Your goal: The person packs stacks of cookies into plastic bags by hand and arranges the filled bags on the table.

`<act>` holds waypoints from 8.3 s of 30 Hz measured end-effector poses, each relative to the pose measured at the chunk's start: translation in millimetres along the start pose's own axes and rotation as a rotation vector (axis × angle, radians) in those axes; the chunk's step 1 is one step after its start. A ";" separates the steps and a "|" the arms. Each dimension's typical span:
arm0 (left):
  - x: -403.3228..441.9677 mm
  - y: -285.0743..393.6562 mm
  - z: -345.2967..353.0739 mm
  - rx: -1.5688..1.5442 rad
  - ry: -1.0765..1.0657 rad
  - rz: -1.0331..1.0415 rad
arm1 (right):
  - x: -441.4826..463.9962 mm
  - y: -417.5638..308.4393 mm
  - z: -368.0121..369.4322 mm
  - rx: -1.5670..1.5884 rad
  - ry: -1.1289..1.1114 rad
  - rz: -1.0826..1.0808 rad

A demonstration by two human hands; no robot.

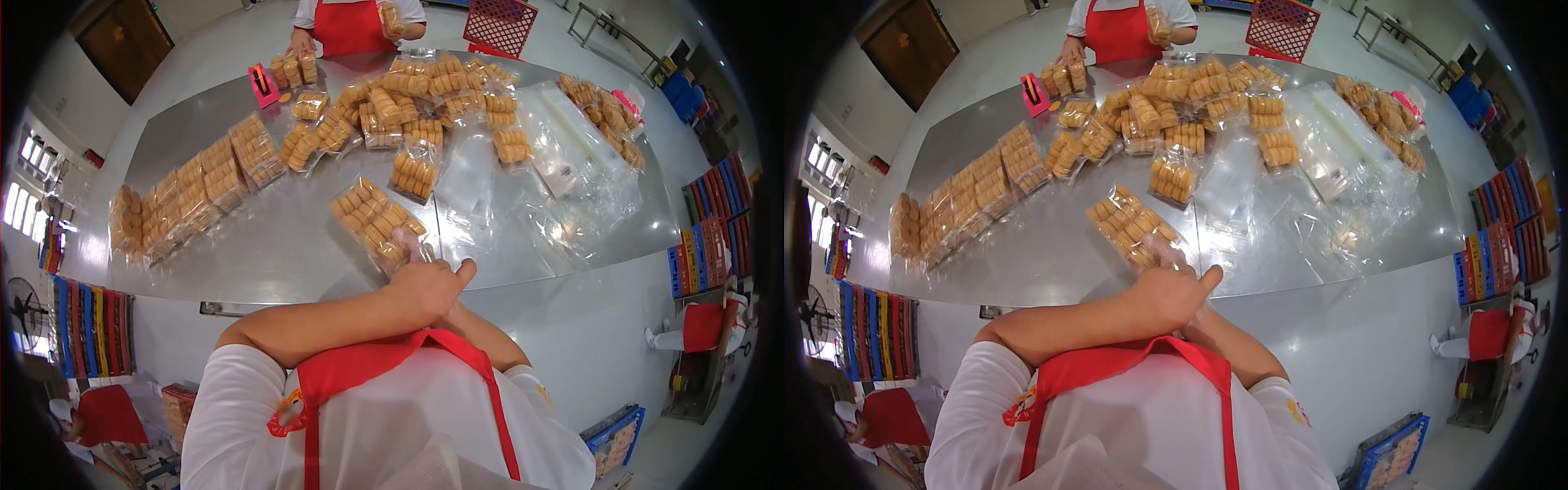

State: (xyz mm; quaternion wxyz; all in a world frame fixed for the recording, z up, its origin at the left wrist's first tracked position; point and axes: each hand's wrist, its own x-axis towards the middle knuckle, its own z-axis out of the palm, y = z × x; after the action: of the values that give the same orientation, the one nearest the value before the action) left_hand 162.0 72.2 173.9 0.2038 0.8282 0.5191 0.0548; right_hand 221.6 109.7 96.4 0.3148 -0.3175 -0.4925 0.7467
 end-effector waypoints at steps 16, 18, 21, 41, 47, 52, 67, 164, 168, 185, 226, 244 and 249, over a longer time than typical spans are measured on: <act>-48.6 -78.6 100.8 -1.988 0.780 -0.687 | 91.0 19.5 51.4 -1.797 -0.205 -0.945; -50.3 -92.4 117.7 -2.089 0.645 -0.680 | 91.7 28.4 49.3 -1.839 -0.246 -1.047; -60.0 -62.3 84.6 -1.978 0.157 -0.697 | 92.1 37.6 43.2 -1.816 -0.248 -1.095; -9.6 -189.8 98.1 -1.273 1.159 -0.605 | 76.9 77.1 26.9 -1.060 0.021 -0.557; 1.1 -169.9 46.0 -0.670 1.252 -0.294 | 23.4 80.3 -7.9 -1.224 -0.032 -0.447; 85.1 -190.7 -25.7 -0.520 0.783 -0.110 | -17.2 60.0 -41.3 -0.977 0.310 -0.309; 41.3 -81.3 -59.1 0.191 0.544 0.474 | -33.7 -4.5 -65.7 -0.581 0.631 -0.511; -67.5 -81.4 41.5 -1.330 0.313 -0.316 | -72.0 -71.4 51.4 -1.508 -0.144 0.011; -54.3 -85.3 45.8 -1.070 0.416 -0.213 | -70.4 -63.4 40.2 -1.009 -0.019 -0.005; -61.2 -100.3 32.2 0.564 0.471 0.305 | -114.6 10.8 -36.2 0.715 0.212 0.213; -10.3 -41.1 -22.3 0.207 -0.173 0.077 | -1.5 45.4 -9.3 1.107 0.267 0.100; -21.1 -32.1 49.3 -0.001 -0.006 0.116 | 12.1 31.2 -14.9 0.676 0.133 0.087; -24.7 -21.2 22.6 0.055 -0.029 0.163 | 36.4 48.0 -9.2 0.605 0.160 0.124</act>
State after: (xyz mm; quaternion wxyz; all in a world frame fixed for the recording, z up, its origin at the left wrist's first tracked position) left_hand 139.9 52.0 147.9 0.1831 0.8737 0.4484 0.0450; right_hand 199.4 127.9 42.6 0.3866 -0.2965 -0.2018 0.8497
